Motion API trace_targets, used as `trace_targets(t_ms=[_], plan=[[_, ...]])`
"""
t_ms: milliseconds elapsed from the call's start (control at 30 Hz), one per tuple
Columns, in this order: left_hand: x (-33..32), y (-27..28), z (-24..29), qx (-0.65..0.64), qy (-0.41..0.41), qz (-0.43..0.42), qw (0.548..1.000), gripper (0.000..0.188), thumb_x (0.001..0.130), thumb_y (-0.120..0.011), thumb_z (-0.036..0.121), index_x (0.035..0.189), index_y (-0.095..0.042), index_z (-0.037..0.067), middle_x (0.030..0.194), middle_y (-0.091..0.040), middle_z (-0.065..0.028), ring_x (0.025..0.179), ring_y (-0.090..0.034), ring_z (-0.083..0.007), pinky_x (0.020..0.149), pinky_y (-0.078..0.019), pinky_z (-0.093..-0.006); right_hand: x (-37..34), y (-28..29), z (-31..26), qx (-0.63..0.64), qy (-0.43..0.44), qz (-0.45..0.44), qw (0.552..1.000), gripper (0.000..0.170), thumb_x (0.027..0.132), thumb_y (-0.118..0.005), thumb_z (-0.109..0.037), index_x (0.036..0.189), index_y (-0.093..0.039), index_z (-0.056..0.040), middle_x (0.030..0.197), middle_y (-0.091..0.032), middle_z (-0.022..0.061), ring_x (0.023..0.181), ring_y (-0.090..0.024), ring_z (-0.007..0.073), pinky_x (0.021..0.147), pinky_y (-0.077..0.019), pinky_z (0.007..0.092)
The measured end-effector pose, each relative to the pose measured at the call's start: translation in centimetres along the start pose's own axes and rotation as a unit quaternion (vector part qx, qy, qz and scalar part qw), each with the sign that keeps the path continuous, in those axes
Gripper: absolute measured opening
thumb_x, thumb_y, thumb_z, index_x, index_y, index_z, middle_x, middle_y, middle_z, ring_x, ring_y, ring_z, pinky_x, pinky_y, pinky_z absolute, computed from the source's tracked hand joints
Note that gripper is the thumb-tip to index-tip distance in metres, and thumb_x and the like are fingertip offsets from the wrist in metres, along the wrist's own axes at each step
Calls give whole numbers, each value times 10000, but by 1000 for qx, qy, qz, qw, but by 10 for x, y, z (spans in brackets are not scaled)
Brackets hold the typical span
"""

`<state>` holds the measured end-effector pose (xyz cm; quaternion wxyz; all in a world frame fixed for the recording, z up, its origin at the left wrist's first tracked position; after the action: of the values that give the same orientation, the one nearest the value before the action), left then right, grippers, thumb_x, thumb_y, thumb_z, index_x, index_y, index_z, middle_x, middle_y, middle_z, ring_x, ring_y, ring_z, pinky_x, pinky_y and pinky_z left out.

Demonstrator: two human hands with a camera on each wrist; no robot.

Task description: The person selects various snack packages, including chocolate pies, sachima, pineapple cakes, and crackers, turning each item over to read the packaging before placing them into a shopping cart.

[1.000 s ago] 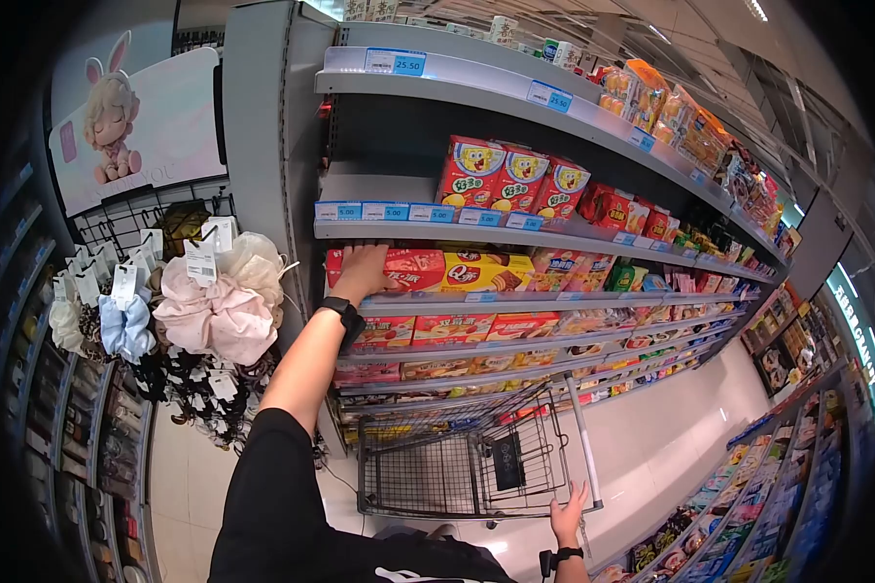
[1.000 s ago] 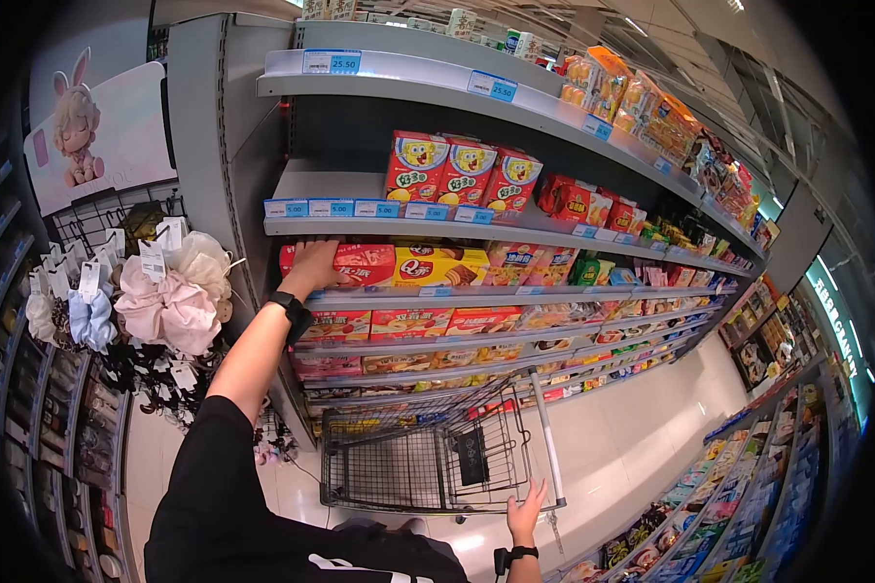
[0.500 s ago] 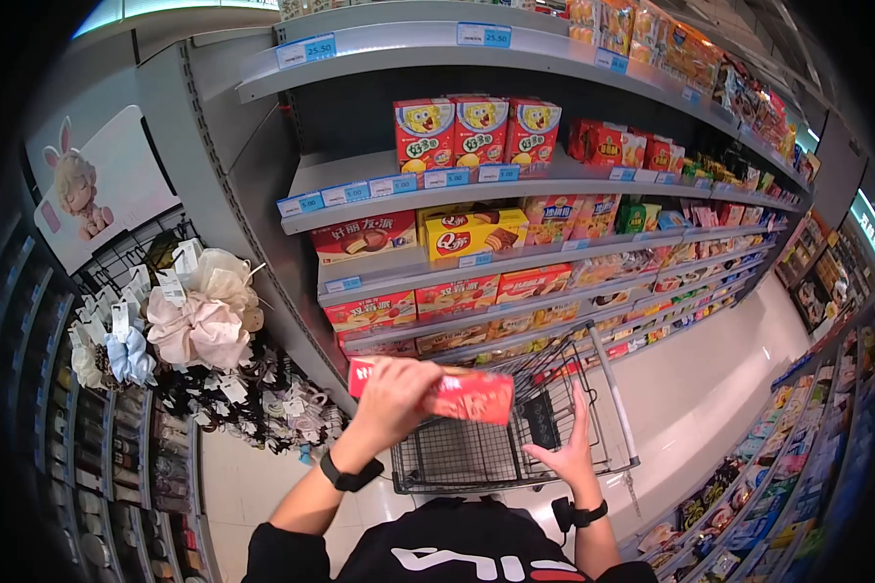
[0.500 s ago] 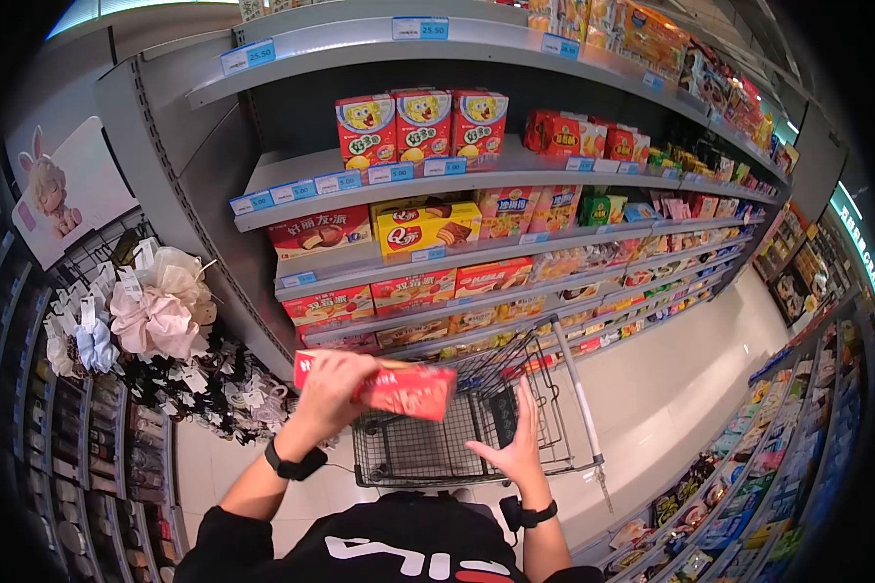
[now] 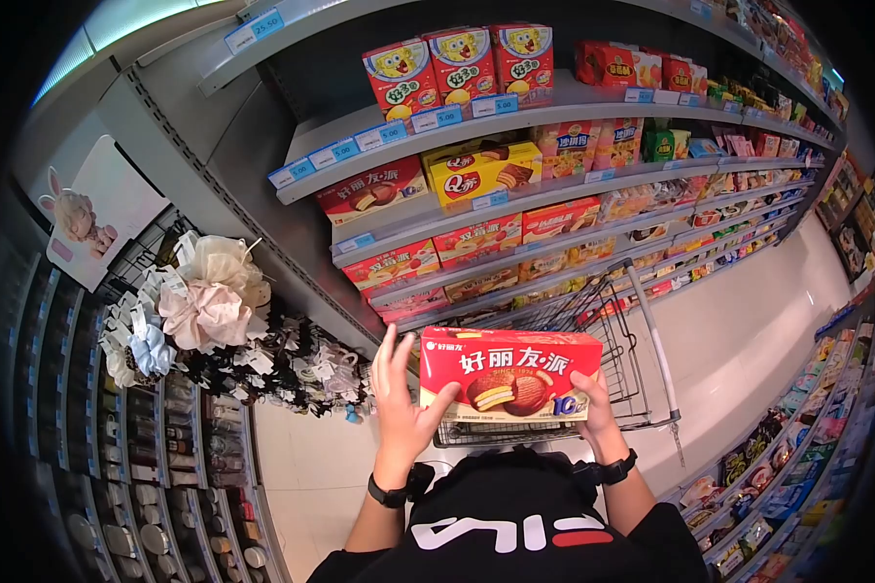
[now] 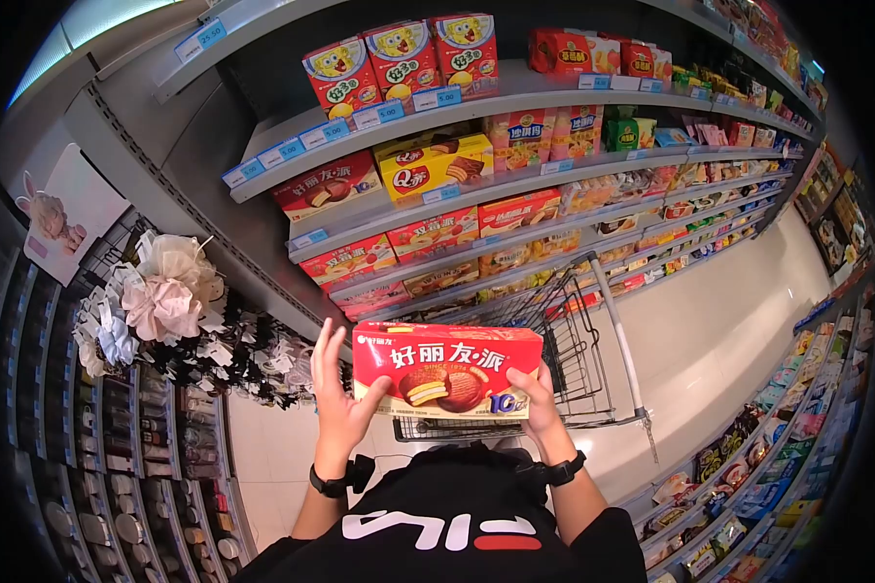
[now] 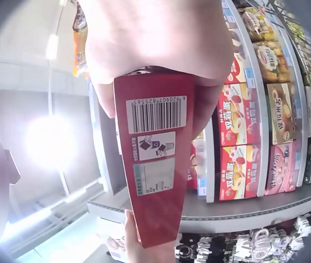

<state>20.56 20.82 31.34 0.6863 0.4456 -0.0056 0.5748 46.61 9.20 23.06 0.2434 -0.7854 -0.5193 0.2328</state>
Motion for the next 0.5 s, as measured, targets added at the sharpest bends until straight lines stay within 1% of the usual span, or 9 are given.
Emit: trace_targets(t_ms=[33, 67, 100, 167, 200, 300, 433, 467, 500], plan=[[-2, -3, -2, -91, 50, 20, 994, 827, 862, -800, 317, 1538, -402, 58, 1567, -425, -187, 1372, -478, -342, 1139, -366, -477, 1, 3, -3, 8, -6, -6, 1000, 619, 877, -729, -216, 1400, -484, 7, 1287, -638, 126, 1171, -637, 215, 1026, -500, 355], [-7, -8, -2, -254, 144, -26, 956, 850, 911, -761, 288, 1582, -309, 27, 1549, -428, -208, 1413, -451, -302, 1155, -374, -417, 2, 4, -7, 8, -7, -3, 1000, 619, 877, -729, -216, 1400, -484, 7, 1287, -638, 126, 1171, -637, 215, 1026, -500, 355], [-10, -11, 1, -255, 147, -29, 955, 850, 911, -761, 288, 1582, -309, 27, 1549, -428, -208, 1413, -451, -302, 1155, -374, -417, 2, 2, -10, 7, -11, -5, 1000, 624, 891, -718, -214, 1421, -469, 2, 1311, -622, 127, 1195, -623, 216, 1037, -491, 353], [-15, -19, 2, -365, 194, -89, 906, 891, 941, -724, 301, 1614, -214, 18, 1561, -403, -190, 1414, -440, -250, 1163, -358, -392, -1, -5, -15, 3, -13, 19, 1000, 674, 936, -682, -222, 1515, -390, -39, 1389, -554, 134, 1267, -569, 215, 1079, -455, 344], [-14, -19, 3, -345, 182, -109, 915, 908, 965, -690, 314, 1630, -146, 19, 1574, -375, -184, 1413, -430, -234, 1169, -345, -376, -2, -8, -21, -2, 0, 12, 1000, 693, 946, -676, -225, 1540, -360, -57, 1402, -536, 133, 1278, -557, 212, 1090, -443, 343], [-21, -24, 2, -329, 165, -133, 920, 896, 981, -669, 328, 1635, -138, 21, 1567, -384, -184, 1404, -439, -237, 1170, -343, -375, -8, -8, -28, -14, 16, 10, 1000, 717, 961, -663, -231, 1572, -319, -83, 1419, -509, 133, 1294, -538, 208, 1107, -425, 340], [-27, -23, 20, -358, 183, -170, 900, 981, 945, -733, 263, 1642, -83, 29, 1563, -380, -188, 1398, -448, -260, 1161, -356, -383, -15, 8, -31, -30, 1, 15, 999, 698, 970, -641, -219, 1573, -317, -81, 1414, -506, 136, 1300, -531, 203, 1111, -421, 338], [-28, -22, 24, -368, 216, -175, 887, 1114, 856, -834, 256, 1640, -76, 31, 1576, -355, -204, 1401, -451, -272, 1164, -360, -389, -17, 10, -33, -33, 0, 20, 999, 682, 972, -631, -210, 1567, -326, -74, 1397, -521, 135, 1296, -536, 203, 1109, -423, 337], [-30, -23, 23, -370, 213, -168, 889, 1114, 856, -834, 256, 1640, -76, 31, 1576, -355, -204, 1401, -451, -272, 1164, -360, -389, -18, 10, -37, -37, 2, 14, 999, 682, 972, -631, -210, 1567, -326, -74, 1397, -521, 135, 1296, -536, 203, 1109, -423, 337]])
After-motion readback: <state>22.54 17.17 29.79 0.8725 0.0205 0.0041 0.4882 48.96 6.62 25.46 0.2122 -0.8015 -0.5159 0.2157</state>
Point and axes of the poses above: each hand's wrist, its own x-axis towards the middle knuckle, its own y-axis out of the back of the hand, z = x × y, the point moved 2 cm from there along x, towards the middle knuckle
